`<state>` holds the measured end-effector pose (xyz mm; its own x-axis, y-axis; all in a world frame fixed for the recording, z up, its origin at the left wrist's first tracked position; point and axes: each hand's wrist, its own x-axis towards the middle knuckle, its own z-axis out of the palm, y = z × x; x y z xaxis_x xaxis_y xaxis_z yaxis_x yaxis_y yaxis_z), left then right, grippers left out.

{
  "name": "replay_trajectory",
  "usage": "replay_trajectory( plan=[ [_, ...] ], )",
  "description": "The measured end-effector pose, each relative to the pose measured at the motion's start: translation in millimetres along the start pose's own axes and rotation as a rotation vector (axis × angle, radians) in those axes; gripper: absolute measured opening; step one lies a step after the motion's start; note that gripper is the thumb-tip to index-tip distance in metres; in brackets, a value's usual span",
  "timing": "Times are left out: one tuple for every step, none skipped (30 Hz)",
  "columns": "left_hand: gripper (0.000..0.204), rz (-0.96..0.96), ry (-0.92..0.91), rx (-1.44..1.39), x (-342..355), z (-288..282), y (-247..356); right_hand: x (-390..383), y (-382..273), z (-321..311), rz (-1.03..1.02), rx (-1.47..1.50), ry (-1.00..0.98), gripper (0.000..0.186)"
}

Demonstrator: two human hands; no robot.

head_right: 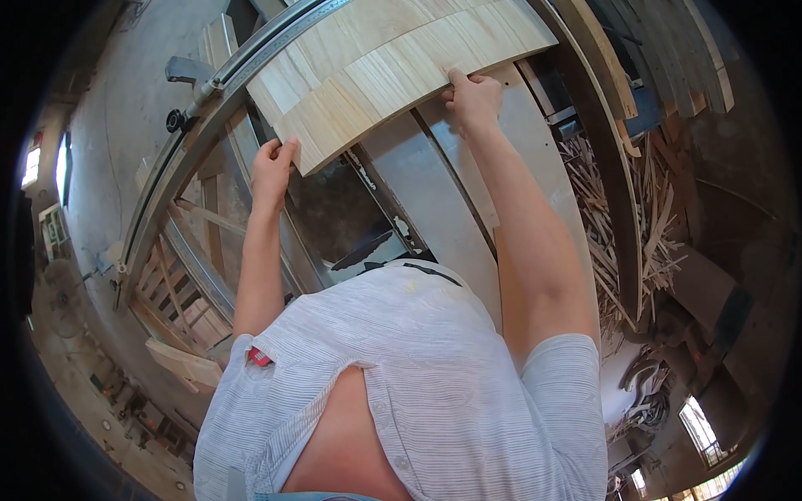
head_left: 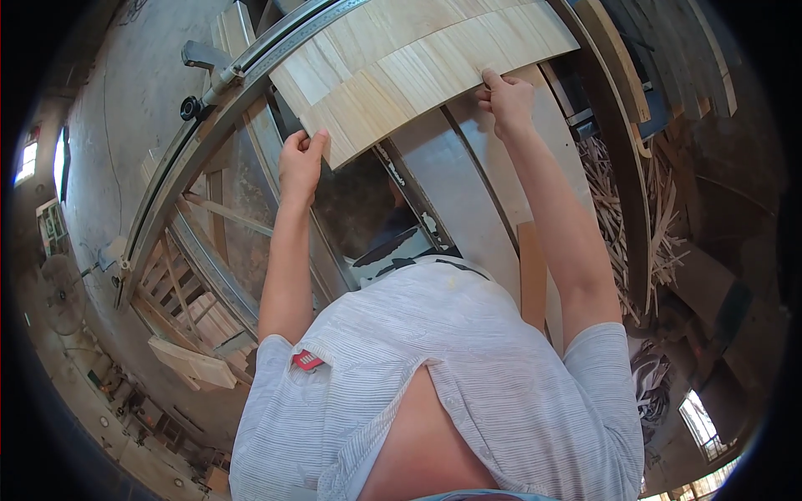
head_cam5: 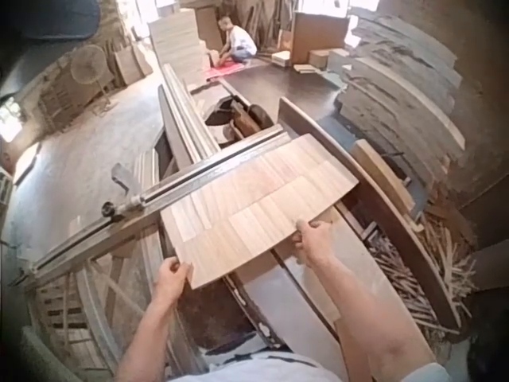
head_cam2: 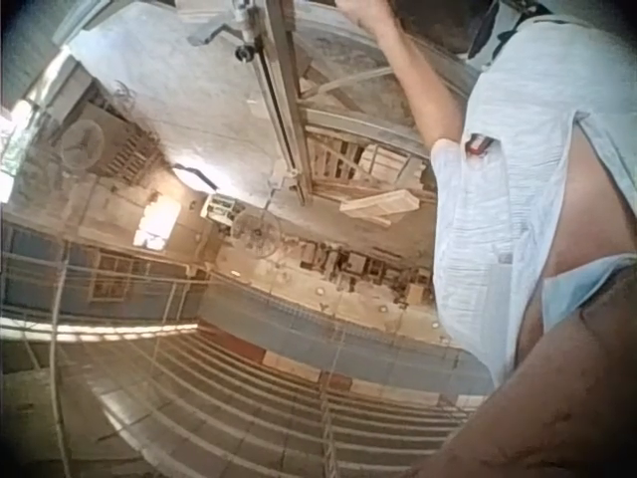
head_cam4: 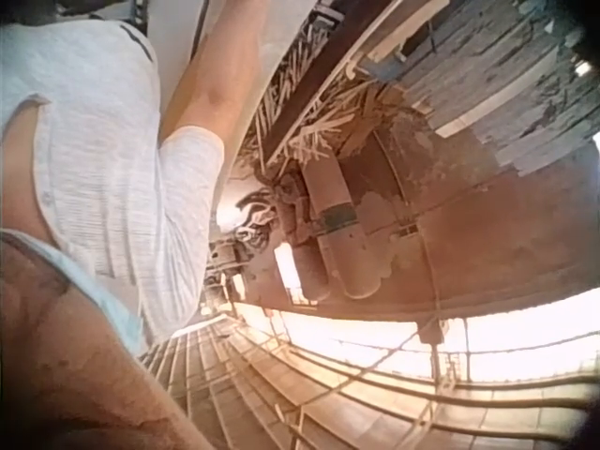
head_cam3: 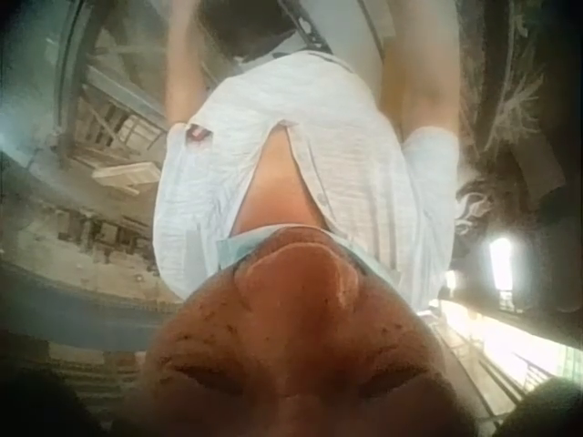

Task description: Cutting wood panels using a sliding table saw and stacking them in a workshop.

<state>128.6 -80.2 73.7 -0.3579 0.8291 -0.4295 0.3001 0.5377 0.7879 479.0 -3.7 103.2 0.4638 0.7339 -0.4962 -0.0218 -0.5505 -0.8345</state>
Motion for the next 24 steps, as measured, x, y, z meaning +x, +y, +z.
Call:
replay_trajectory(
  plan=[
    [0.060, 0.004, 0.016, -0.003, 0, 0, -1, 1, -2, 0, 0.005, -0.021, -0.003, 0.029],
    [0.060, 0.005, 0.012, -0.002, -1, 0, 3, 1, -3, -1, 0.006, -0.020, 0.001, 0.029],
    [0.059, -0.005, -0.034, -0.001, -4, -1, 6, 1, -4, -3, -0.003, -0.018, -0.009, 0.031],
    [0.058, -0.014, -0.080, 0.000, -6, -1, 10, 1, -5, -4, -0.013, -0.015, -0.019, 0.032],
    [0.058, -0.012, -0.082, 0.000, -6, -2, 11, 2, -5, -5, -0.013, -0.014, -0.016, 0.032],
    [0.057, -0.006, -0.098, -0.007, -7, -3, 12, 4, -6, -6, -0.001, 0.046, -0.044, 0.031],
    [0.056, 0.001, -0.115, -0.014, -7, -3, 13, 5, -6, -7, 0.012, 0.105, -0.072, 0.029],
    [0.056, 0.002, -0.113, -0.014, -8, -3, 13, 4, -7, -7, 0.011, 0.106, -0.073, 0.029],
    [0.061, 0.008, -0.092, -0.041, -10, -3, 12, 3, -9, -7, 0.049, 0.195, -0.092, 0.028],
    [0.066, 0.015, -0.069, -0.069, -11, -3, 11, 1, -10, -7, 0.088, 0.284, -0.112, 0.026],
    [0.066, 0.018, -0.074, -0.069, -17, -1, 16, 0, -9, -10, 0.086, 0.285, -0.107, 0.026],
    [0.072, 0.139, 0.042, 0.132, -28, 1, 26, 0, -7, -13, 0.088, 0.322, -0.120, 0.023],
    [0.079, 0.261, 0.158, 0.333, -38, 2, 33, 0, -6, -16, 0.090, 0.360, -0.132, 0.021],
    [0.085, 0.483, 0.184, 0.492, -47, 1, 35, 1, -6, -16, 0.089, 0.361, -0.131, 0.021],
    [0.091, 0.705, 0.208, 0.650, -55, 0, 42, 2, -6, -17, 0.099, 0.412, -0.160, 0.019],
    [0.083, 0.846, 0.185, 0.669, -60, 5, 53, 3, -5, -17, 0.109, 0.464, -0.188, 0.018],
    [0.083, 0.846, 0.189, 0.670, -60, 8, 57, 3, -5, -17, 0.108, 0.464, -0.192, 0.018],
    [0.075, 0.919, 0.109, 0.704, -56, 13, 60, 3, -4, -16, 0.100, 0.455, -0.188, 0.019],
    [0.067, 0.992, 0.028, 0.737, -51, 17, 64, 2, -3, -16, 0.092, 0.446, -0.184, 0.020],
    [0.050, 1.042, 0.006, 0.674, -48, 21, 67, 1, -2, -15, 0.093, 0.447, -0.184, 0.020],
    [0.050, 1.041, 0.006, 0.676, -45, 21, 66, -1, 0, -13, 0.082, 0.409, -0.175, 0.022],
    [0.047, 1.081, -0.026, 0.699, -42, 19, 62, -2, 1, -11, 0.071, 0.371, -0.166, 0.025],
    [0.045, 1.126, -0.061, 0.719, -41, 19, 62, -1, 5, -11, 0.071, 0.374, -0.162, 0.025],
    [0.045, 1.128, -0.065, 0.719, -41, 20, 62, 1, 9, -9, 0.045, 0.308, -0.131, 0.026]
  ],
)
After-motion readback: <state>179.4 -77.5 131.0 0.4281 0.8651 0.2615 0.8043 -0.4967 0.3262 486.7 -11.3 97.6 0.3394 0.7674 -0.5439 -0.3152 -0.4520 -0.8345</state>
